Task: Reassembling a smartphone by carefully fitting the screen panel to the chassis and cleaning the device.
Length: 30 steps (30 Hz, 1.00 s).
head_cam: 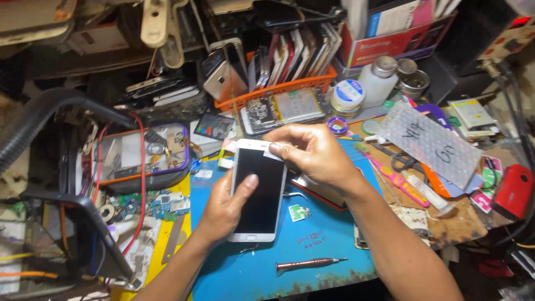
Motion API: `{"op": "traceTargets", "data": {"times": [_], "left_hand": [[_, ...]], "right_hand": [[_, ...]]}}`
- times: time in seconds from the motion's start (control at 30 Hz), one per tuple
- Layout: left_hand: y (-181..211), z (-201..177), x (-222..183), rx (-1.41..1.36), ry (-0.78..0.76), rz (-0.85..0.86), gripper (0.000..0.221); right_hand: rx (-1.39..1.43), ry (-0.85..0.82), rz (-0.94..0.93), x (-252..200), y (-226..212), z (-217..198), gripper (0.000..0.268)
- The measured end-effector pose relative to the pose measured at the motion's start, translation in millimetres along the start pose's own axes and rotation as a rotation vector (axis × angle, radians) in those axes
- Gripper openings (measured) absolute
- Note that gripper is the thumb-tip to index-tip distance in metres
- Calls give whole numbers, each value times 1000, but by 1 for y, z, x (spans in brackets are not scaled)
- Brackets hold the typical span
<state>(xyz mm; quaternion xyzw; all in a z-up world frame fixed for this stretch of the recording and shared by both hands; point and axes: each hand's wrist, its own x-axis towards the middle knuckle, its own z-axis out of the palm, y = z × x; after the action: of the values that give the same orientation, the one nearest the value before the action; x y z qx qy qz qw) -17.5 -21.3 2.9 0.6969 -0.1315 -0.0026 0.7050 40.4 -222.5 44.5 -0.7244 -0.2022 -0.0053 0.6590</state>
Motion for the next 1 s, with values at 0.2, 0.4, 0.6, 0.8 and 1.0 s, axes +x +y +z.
{"op": "traceTargets", "data": {"times": [0.2, 0.4, 0.6, 0.8, 1.0], "left_hand": [[-14, 5, -8, 49, -100, 22, 27], [6, 9, -9, -4, -77, 41, 27], [4, -4, -2, -120, -28, 57, 27], [-10, 3, -9, -10, -99, 57, 26], [8, 1, -6, -10, -89, 73, 28]], "right_hand": [[-118, 130, -19, -3, 32, 16, 18], [-186, 47, -203, -1, 9, 7, 6], [-71, 26, -48, -5, -1, 6, 20], [-172, 83, -180, -6, 8, 15, 10], [-200, -21, -178, -5, -4, 5, 11]]}}
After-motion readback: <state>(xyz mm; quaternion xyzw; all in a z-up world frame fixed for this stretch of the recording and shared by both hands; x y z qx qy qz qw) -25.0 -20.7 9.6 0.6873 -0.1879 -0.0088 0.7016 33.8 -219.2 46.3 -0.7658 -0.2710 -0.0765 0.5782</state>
